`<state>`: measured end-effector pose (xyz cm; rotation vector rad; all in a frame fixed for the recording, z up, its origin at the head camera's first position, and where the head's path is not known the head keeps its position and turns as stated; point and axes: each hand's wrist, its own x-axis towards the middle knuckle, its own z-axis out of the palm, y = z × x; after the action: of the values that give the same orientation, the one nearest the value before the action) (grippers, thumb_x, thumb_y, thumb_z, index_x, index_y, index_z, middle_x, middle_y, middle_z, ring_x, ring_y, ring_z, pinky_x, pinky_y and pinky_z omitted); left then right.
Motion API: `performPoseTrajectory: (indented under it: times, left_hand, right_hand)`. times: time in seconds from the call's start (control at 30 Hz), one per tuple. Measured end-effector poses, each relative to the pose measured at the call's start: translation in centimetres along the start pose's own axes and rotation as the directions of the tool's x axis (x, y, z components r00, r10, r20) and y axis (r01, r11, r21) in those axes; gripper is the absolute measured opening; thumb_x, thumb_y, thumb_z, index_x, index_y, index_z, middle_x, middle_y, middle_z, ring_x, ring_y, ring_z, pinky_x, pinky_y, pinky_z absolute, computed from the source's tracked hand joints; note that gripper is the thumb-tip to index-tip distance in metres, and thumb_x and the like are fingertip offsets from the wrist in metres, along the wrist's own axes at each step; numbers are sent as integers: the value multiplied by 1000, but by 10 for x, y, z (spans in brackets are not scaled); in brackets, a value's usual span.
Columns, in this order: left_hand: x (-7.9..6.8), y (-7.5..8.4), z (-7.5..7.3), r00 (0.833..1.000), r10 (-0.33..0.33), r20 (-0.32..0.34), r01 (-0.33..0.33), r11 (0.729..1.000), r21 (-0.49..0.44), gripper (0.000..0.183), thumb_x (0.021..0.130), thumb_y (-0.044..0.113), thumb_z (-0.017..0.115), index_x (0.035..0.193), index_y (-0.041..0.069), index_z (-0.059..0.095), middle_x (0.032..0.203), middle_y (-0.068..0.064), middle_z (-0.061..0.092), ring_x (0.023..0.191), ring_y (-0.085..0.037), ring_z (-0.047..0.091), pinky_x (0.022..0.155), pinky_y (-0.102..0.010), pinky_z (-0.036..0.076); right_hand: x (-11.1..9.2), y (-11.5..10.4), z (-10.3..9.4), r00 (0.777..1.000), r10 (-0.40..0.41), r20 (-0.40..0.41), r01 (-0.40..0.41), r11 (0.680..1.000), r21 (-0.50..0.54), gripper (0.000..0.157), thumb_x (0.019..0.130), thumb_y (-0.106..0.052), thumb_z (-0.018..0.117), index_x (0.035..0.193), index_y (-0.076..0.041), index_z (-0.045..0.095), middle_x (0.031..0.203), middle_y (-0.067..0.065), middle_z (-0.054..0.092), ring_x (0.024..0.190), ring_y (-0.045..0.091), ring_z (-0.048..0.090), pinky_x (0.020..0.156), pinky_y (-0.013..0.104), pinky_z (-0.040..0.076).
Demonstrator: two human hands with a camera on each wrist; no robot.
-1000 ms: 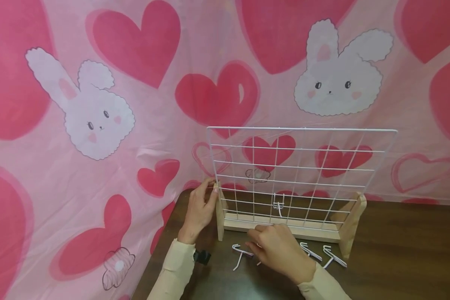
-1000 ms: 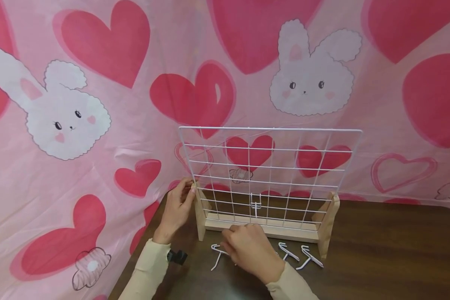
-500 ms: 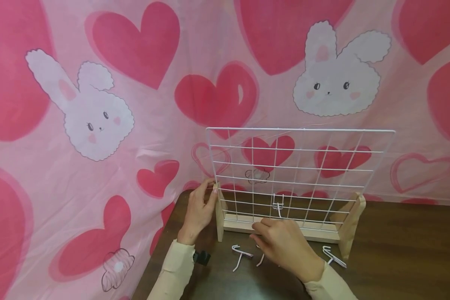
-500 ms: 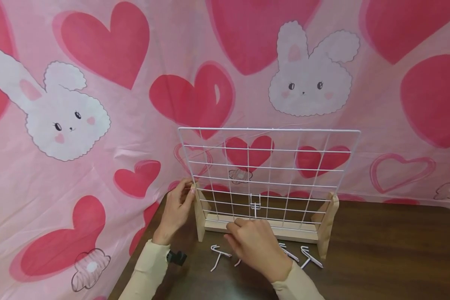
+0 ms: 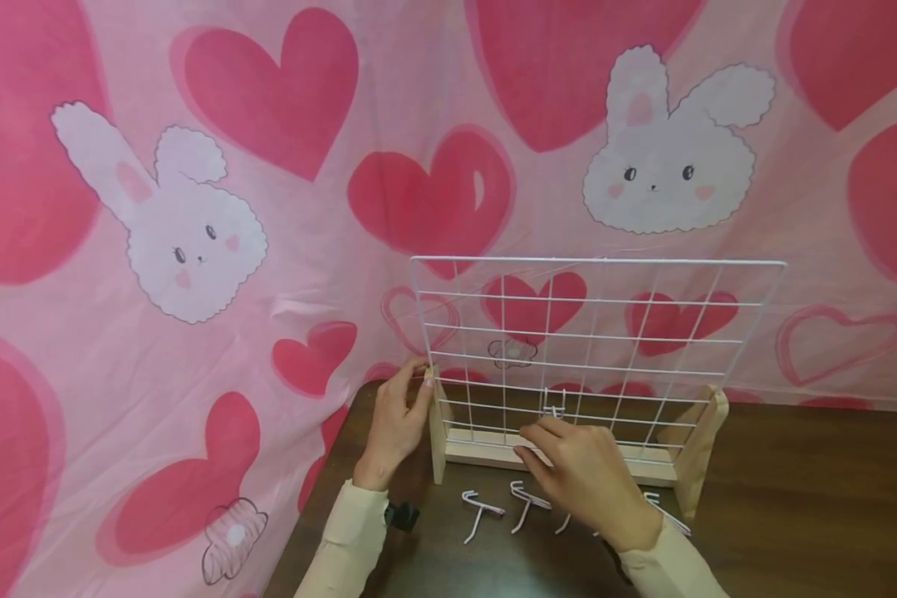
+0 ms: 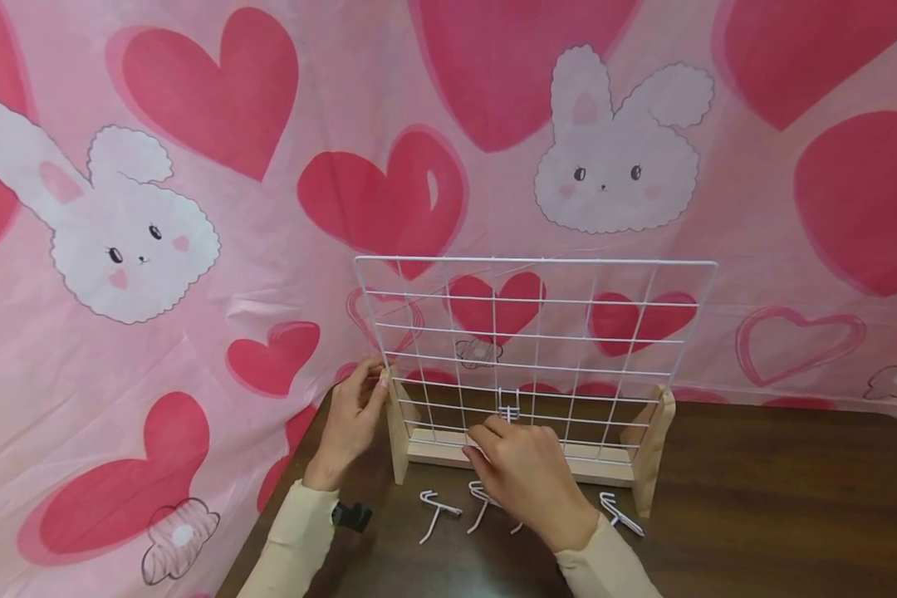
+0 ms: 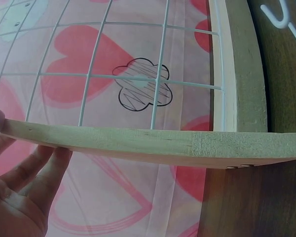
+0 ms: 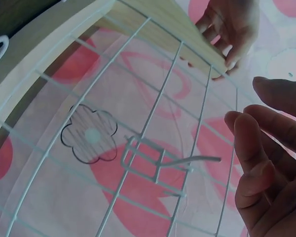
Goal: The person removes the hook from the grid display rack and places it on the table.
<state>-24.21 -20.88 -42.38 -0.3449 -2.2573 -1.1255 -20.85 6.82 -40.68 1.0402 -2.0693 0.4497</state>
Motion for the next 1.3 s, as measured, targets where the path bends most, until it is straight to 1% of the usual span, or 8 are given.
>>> performPoseTrajectory:
  times: [0.2, 0.43, 0.53, 0.7, 0.83, 1.07, 1.17, 1.3]
  left_hand:
    - [0, -1, 0, 1000, -12, 8, 12, 1000, -1, 22, 104, 19, 60, 124, 12, 68, 114, -10, 77, 106, -25, 75, 84, -44, 65]
    - [1, 0, 0, 1000, -22, 11, 22, 1000, -17, 22, 104, 19, 60, 124, 13, 67, 115, -11, 77, 106, -26, 75, 83, -43, 65]
    - [1, 0, 1, 1000, -19, 13, 19, 1000, -23, 22, 104, 19, 59, 124, 13, 67, 116, -11, 77, 107, -26, 74, 83, -44, 65]
    - [1, -1, 1, 1000, -24, 11, 24, 1000, -18, 22, 104, 19, 59, 124, 13, 67, 115, -10, 77, 107, -26, 74, 85, -46, 65]
    - [0, -1, 1, 1000, -23, 6, 23, 1000, -17, 22, 104, 18, 60, 124, 13, 67, 115, -11, 77, 105, -26, 74, 86, -50, 64]
    - [0, 0, 2, 1000, -11, -4, 11, 1000, -27, 23, 103, 18, 61, 124, 11, 68, 116, -16, 77, 105, -29, 74, 86, -53, 63]
    - [0, -1, 2, 1000, -8, -6, 8, 999, -33, 23, 103, 18, 61, 124, 11, 68, 116, -16, 77, 105, -30, 74, 88, -56, 63]
    - [0, -2, 1, 1000, -5, -10, 5, 1000, -26, 22, 103, 17, 61, 123, 11, 68, 115, -14, 77, 106, -29, 74, 88, -55, 63]
  right_hand:
    - [0, 7, 0, 999, 26, -20, -27, 1000, -14, 18, 77, -20, 87, 90, -15, 75, 83, -5, 72, 58, 8, 68, 47, 29, 49]
    - [-1, 16, -1, 997, 63, -37, -64, 998, -13, 18, 76, -20, 88, 87, -15, 74, 85, -3, 72, 56, 7, 65, 44, 24, 45]
    - [-1, 19, -1, 996, 87, -35, -88, 996, -18, 18, 76, -20, 88, 86, -16, 73, 84, -3, 72, 56, 6, 63, 45, 23, 44]
    - [-3, 22, 1, 992, 127, -9, -127, 991, -48, 17, 78, -22, 87, 87, -16, 74, 83, -4, 70, 54, 7, 60, 44, 24, 41]
    - [-5, 22, 4, 990, 139, 11, -137, 988, -77, 17, 79, -24, 86, 86, -16, 73, 79, -4, 67, 51, 9, 58, 43, 24, 39]
    - [-7, 24, 5, 988, 157, -7, -157, 983, -99, 16, 78, -22, 86, 86, -16, 74, 77, -4, 65, 51, 11, 57, 42, 25, 37]
    - [-7, 25, 6, 986, 166, -11, -166, 980, -112, 16, 78, -21, 86, 88, -14, 75, 77, -2, 66, 51, 12, 57, 42, 27, 38]
    - [-8, 25, 6, 984, 179, -15, -179, 975, -130, 17, 76, -17, 88, 88, -12, 76, 75, 0, 67, 50, 16, 59, 42, 29, 39]
